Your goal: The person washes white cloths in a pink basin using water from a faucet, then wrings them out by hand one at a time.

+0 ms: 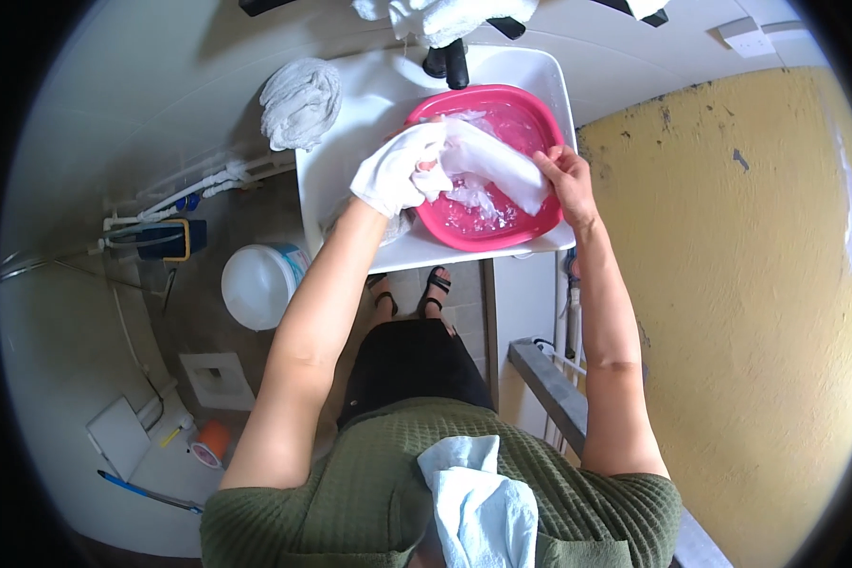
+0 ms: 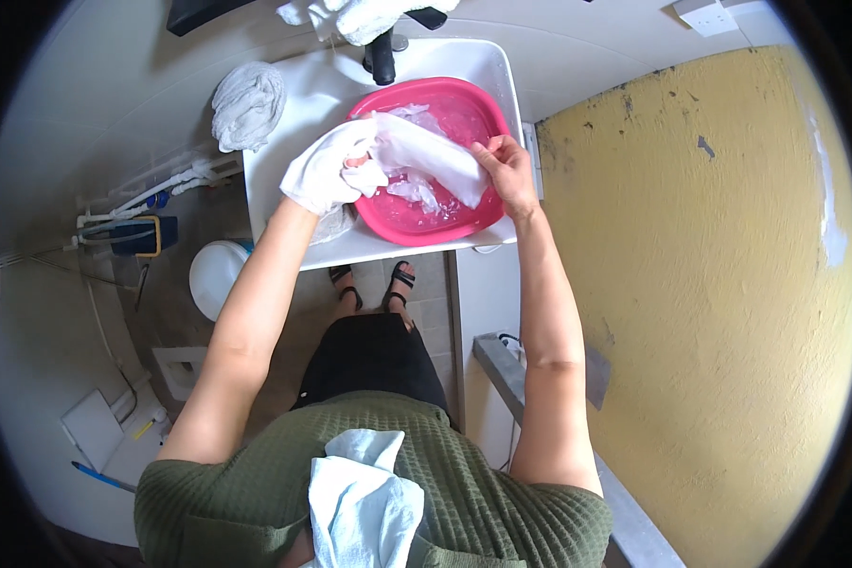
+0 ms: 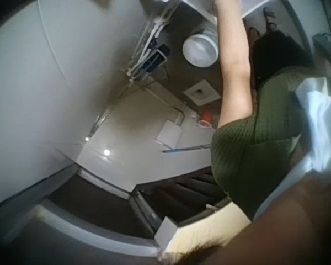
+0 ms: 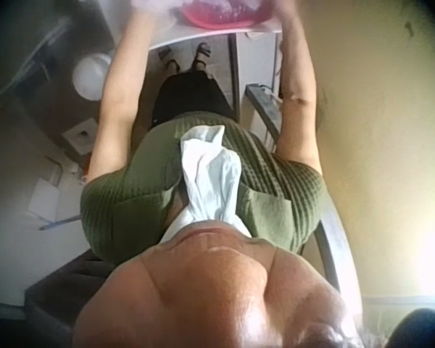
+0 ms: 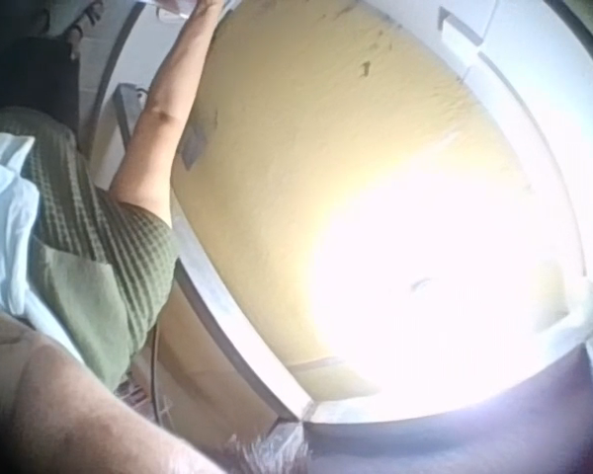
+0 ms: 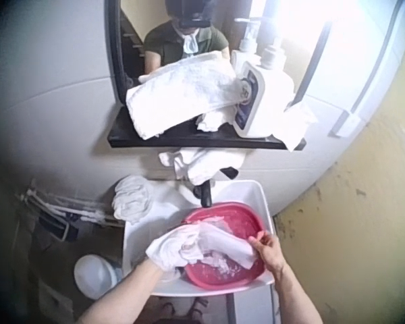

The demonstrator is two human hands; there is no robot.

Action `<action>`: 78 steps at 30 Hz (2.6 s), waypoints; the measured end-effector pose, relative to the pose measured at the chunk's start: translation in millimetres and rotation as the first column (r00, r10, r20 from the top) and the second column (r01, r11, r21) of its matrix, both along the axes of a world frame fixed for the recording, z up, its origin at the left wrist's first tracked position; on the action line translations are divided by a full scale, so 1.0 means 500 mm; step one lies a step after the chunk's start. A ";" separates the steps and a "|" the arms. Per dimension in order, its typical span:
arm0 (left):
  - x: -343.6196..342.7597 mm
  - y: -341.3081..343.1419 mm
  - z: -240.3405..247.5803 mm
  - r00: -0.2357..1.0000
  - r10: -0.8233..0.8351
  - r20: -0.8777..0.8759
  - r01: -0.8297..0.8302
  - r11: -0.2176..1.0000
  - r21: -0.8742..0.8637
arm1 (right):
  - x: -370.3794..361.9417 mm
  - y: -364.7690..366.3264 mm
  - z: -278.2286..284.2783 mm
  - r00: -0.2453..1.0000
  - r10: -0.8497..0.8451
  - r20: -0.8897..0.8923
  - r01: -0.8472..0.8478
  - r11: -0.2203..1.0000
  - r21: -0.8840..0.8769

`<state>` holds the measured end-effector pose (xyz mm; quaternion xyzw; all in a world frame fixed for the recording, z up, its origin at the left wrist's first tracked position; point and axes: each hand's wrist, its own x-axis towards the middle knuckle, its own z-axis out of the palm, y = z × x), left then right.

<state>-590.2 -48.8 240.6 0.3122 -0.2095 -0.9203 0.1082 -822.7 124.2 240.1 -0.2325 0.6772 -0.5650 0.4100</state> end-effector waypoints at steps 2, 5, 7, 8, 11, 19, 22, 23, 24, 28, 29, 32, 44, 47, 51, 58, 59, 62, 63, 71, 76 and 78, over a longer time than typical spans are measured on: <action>0.008 -0.011 0.011 0.999 -0.015 -0.042 0.017 0.999 0.039 | -0.015 0.019 0.015 0.994 0.009 0.107 -0.005 0.999 -0.041; 0.002 -0.008 0.002 0.996 -0.077 -0.045 0.078 0.997 0.027 | -0.007 0.022 0.016 0.987 -0.054 0.152 0.066 0.995 -0.074; -0.005 -0.008 0.014 0.985 -0.136 -0.101 0.143 0.988 0.059 | -0.002 0.015 0.008 0.993 -0.084 0.078 0.100 0.970 -0.223; -0.008 -0.005 0.026 0.988 -0.124 -0.097 0.133 0.987 0.089 | -0.002 0.014 0.013 0.993 -0.089 0.075 0.104 0.968 -0.227; -0.007 0.026 0.109 0.990 -0.110 -0.092 0.111 0.994 0.009 | 0.002 0.031 0.055 0.995 -0.095 -0.023 0.087 0.967 -0.238; -0.040 -0.013 -0.007 0.982 0.018 0.189 -0.015 1.000 -0.017 | -0.024 0.031 -0.084 0.772 0.069 -0.632 -0.051 0.998 0.046; -0.012 -0.001 -0.026 0.988 0.086 0.126 -0.055 0.971 -0.231 | 0.043 -0.011 -0.054 0.943 0.026 -0.331 0.083 0.947 0.310; -0.007 0.002 -0.030 0.988 0.085 0.131 -0.054 0.972 -0.227 | 0.051 -0.017 -0.061 0.945 0.026 -0.327 0.082 0.946 0.314; 0.001 0.007 -0.035 0.993 0.089 0.078 -0.072 0.978 -0.194 | 0.055 -0.028 -0.069 0.921 -0.009 -0.389 0.161 0.920 0.359; -0.036 0.036 -0.017 0.933 0.345 0.105 -0.280 0.877 -0.391 | 0.047 -0.073 -0.115 0.840 0.004 -0.543 0.286 0.847 0.448; -0.044 0.041 0.002 0.931 0.352 0.092 -0.286 0.864 -0.415 | 0.044 -0.084 -0.132 0.872 -0.033 -0.488 0.277 0.855 0.438; -0.037 0.025 0.002 0.888 0.423 0.180 -0.369 0.890 -0.269 | 0.051 -0.088 -0.130 0.949 -0.317 0.005 0.299 0.901 0.314; -0.021 -0.011 -0.120 0.976 0.167 -0.141 -0.219 0.729 -0.649 | 0.078 -0.065 0.012 0.965 -0.212 0.156 0.226 0.970 -0.084; -0.055 -0.022 -0.173 0.899 0.130 -0.419 -0.332 0.824 -0.458 | 0.108 -0.078 0.062 0.984 -0.137 0.112 0.148 0.984 -0.102; -0.083 -0.014 -0.168 0.733 0.136 -0.667 -0.385 0.891 -0.242 | 0.146 -0.098 0.115 0.999 -0.040 0.027 0.042 0.996 -0.081; -0.115 0.068 0.006 0.799 0.588 -0.125 -0.534 0.598 -0.599 | 0.162 -0.090 0.189 0.747 0.191 -0.636 -0.085 0.978 0.193; -0.114 0.064 0.002 0.779 0.615 -0.122 -0.518 0.522 -0.677 | 0.180 -0.102 0.192 0.711 0.198 -0.675 -0.131 0.980 0.150; -0.122 0.077 -0.002 0.784 0.595 -0.177 -0.506 0.448 -0.737 | 0.218 -0.126 0.199 0.640 0.228 -0.734 -0.190 0.972 0.136; -0.125 0.080 -0.001 0.793 0.582 -0.180 -0.484 0.423 -0.766 | 0.221 -0.131 0.196 0.588 0.259 -0.766 -0.197 0.965 0.174; -0.117 0.089 -0.007 0.831 0.533 -0.162 -0.458 0.489 -0.743 | 0.242 -0.132 0.184 0.533 0.356 -0.767 -0.198 0.934 0.296; -0.134 0.090 -0.036 0.784 0.541 -0.303 -0.599 0.534 -0.597 | 0.239 -0.137 0.204 0.519 0.441 -0.732 -0.249 0.897 0.365; -0.134 0.090 -0.047 0.788 0.496 -0.365 -0.615 0.659 -0.432 | 0.239 -0.140 0.211 0.482 0.511 -0.712 -0.238 0.858 0.454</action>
